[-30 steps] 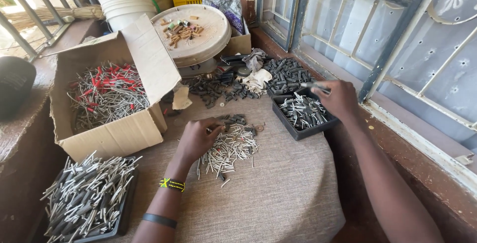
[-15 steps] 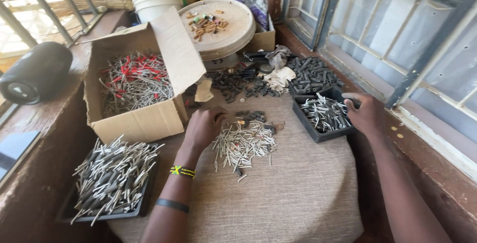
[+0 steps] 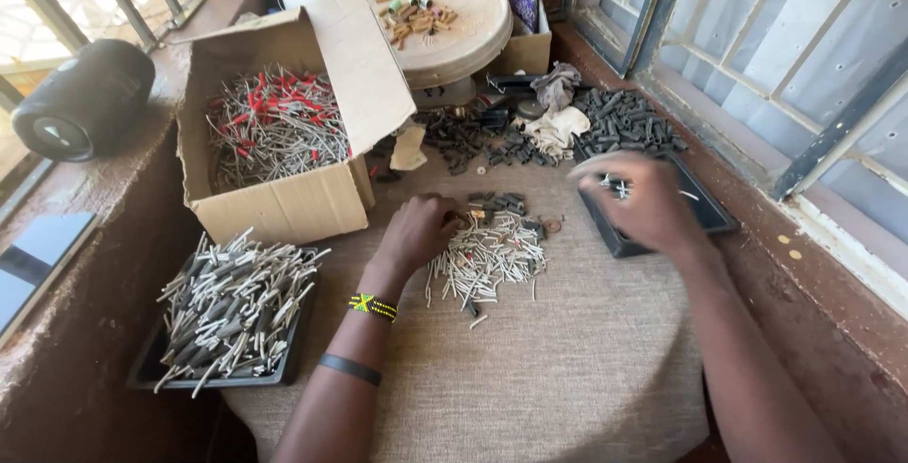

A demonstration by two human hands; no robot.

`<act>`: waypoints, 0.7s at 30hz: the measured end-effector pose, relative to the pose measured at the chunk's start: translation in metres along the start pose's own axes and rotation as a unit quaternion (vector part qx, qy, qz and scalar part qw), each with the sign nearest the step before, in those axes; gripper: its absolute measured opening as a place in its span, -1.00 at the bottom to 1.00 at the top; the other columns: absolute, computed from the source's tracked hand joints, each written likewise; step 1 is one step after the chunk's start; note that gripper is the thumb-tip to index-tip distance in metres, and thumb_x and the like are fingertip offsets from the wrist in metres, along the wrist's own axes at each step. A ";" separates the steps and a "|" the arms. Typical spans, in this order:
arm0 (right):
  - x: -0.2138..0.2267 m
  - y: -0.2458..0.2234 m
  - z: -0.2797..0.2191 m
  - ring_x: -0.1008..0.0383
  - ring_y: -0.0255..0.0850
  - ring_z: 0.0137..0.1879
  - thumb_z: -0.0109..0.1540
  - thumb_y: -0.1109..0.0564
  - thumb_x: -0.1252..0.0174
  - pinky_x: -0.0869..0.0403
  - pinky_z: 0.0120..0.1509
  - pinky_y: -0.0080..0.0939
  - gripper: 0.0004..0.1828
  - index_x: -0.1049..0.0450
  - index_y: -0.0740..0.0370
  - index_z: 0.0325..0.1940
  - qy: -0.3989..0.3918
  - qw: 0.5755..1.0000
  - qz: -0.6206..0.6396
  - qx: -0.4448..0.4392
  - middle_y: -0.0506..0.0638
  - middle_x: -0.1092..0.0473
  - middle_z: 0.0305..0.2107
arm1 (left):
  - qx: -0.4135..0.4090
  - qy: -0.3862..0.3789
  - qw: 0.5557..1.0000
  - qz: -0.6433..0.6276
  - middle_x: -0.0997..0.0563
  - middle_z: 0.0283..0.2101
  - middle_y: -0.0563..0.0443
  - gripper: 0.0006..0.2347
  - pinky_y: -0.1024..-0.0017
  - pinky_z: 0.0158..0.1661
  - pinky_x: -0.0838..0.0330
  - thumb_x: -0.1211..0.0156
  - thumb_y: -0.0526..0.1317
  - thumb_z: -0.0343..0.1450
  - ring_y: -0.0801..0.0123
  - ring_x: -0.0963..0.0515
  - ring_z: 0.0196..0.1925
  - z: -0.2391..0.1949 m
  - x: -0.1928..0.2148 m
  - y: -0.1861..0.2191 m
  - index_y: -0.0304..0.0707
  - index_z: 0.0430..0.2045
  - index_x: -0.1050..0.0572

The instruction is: Assembling small metal pins into black rubber sleeves by hand.

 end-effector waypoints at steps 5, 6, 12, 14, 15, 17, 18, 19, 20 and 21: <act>-0.050 -0.066 0.025 -0.53 0.24 0.11 0.27 0.14 -0.15 -0.42 0.28 0.24 -0.70 -0.59 0.33 0.03 -0.188 0.982 0.030 -0.011 0.29 -0.56 -0.07 | 0.002 -0.014 0.999 0.032 -0.64 -0.26 -0.17 -0.82 -0.09 -0.15 -0.60 -0.23 -0.11 0.41 -0.23 -0.68 -0.20 -0.007 0.015 0.008 -0.11 -0.21 -0.64; -0.067 -0.068 0.033 -0.51 0.22 0.14 0.29 0.13 -0.10 -0.41 0.28 0.25 -0.67 -0.56 0.29 0.09 -0.219 0.976 -0.007 0.003 0.24 -0.54 -0.02 | 0.010 -0.031 0.998 0.047 -0.65 -0.22 -0.16 -0.80 -0.10 -0.11 -0.59 -0.22 -0.07 0.40 -0.24 -0.68 -0.17 -0.011 0.020 0.011 -0.07 -0.20 -0.64; -0.159 -0.010 0.051 -0.43 0.03 0.17 0.13 0.12 -0.18 -0.33 0.24 0.19 -0.63 -0.56 0.06 0.04 -0.162 0.959 -0.195 0.124 -0.01 -0.50 -0.04 | 0.021 -0.022 0.997 0.067 -0.64 -0.26 -0.15 -0.80 -0.06 -0.19 -0.61 -0.13 -0.05 0.42 -0.21 -0.70 -0.23 -0.001 0.011 0.002 -0.07 -0.27 -0.63; -0.155 -0.009 0.051 -0.45 0.05 0.11 0.13 0.11 -0.20 -0.37 0.20 0.17 -0.69 -0.59 0.08 -0.04 -0.139 0.970 -0.162 0.114 0.02 -0.51 -0.13 | 0.031 -0.022 0.998 0.054 -0.64 -0.26 -0.17 -0.77 -0.08 -0.19 -0.60 -0.13 -0.04 0.42 -0.21 -0.70 -0.22 -0.002 0.016 0.005 -0.12 -0.23 -0.61; -0.151 -0.009 0.051 -0.48 0.07 0.05 0.13 0.10 -0.22 -0.40 0.15 0.15 -0.74 -0.61 0.11 -0.11 -0.112 0.979 -0.131 0.105 0.04 -0.53 -0.22 | 0.038 -0.017 0.998 0.043 -0.64 -0.26 -0.20 -0.74 -0.10 -0.18 -0.59 -0.13 -0.02 0.42 -0.21 -0.70 -0.20 -0.004 0.018 0.008 -0.16 -0.20 -0.59; -0.174 0.024 0.054 -0.50 0.09 0.03 0.14 0.12 -0.24 -0.44 0.14 0.08 -0.74 -0.61 0.10 -0.09 -0.106 0.986 -0.081 0.101 0.05 -0.52 -0.22 | 0.044 0.014 0.999 0.026 -0.61 -0.30 -0.24 -0.72 -0.15 -0.21 -0.58 -0.09 0.00 0.44 -0.28 -0.68 -0.23 -0.001 0.014 -0.002 -0.22 -0.22 -0.54; -0.182 0.041 0.058 -0.51 0.10 0.01 0.15 0.14 -0.25 -0.48 0.12 0.01 -0.74 -0.61 0.10 -0.06 -0.086 0.991 -0.037 0.094 0.07 -0.50 -0.23 | 0.037 0.050 0.998 0.014 -0.58 -0.34 -0.28 -0.69 -0.19 -0.24 -0.56 -0.04 0.01 0.46 -0.34 -0.67 -0.26 0.004 0.015 -0.005 -0.28 -0.23 -0.49; -0.172 0.031 0.054 -0.51 0.10 0.01 0.15 0.14 -0.25 -0.48 0.12 0.01 -0.74 -0.61 0.10 -0.06 -0.086 0.991 -0.036 0.094 0.07 -0.50 -0.23 | 0.038 0.049 0.998 0.015 -0.58 -0.34 -0.28 -0.69 -0.19 -0.24 -0.56 -0.04 0.01 0.46 -0.34 -0.67 -0.26 -0.001 0.016 -0.003 -0.28 -0.23 -0.49; -0.161 0.021 0.053 -0.53 0.14 -0.03 0.18 0.17 -0.26 -0.50 0.07 0.05 -0.71 -0.60 0.12 0.00 -0.073 0.995 0.013 0.066 0.12 -0.51 -0.23 | 0.029 0.070 0.997 -0.008 -0.58 -0.36 -0.31 -0.74 -0.20 -0.25 -0.55 -0.03 -0.05 0.49 -0.37 -0.65 -0.26 -0.003 0.019 0.000 -0.29 -0.21 -0.47; -0.149 0.011 0.051 -0.55 0.19 -0.06 0.21 0.19 -0.26 -0.52 0.03 0.10 -0.69 -0.58 0.14 0.06 -0.060 0.995 0.062 0.038 0.17 -0.51 -0.24 | 0.021 0.091 0.995 -0.030 -0.57 -0.37 -0.33 -0.78 -0.22 -0.26 -0.54 -0.02 -0.10 0.51 -0.39 -0.64 -0.25 -0.006 0.021 0.003 -0.29 -0.19 -0.44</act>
Point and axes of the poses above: each hand's wrist, its own z-axis towards the middle knuckle, its own x-axis out of the back of the hand, y = z × x, the point moved 2 cm from there along z, towards the middle knuckle
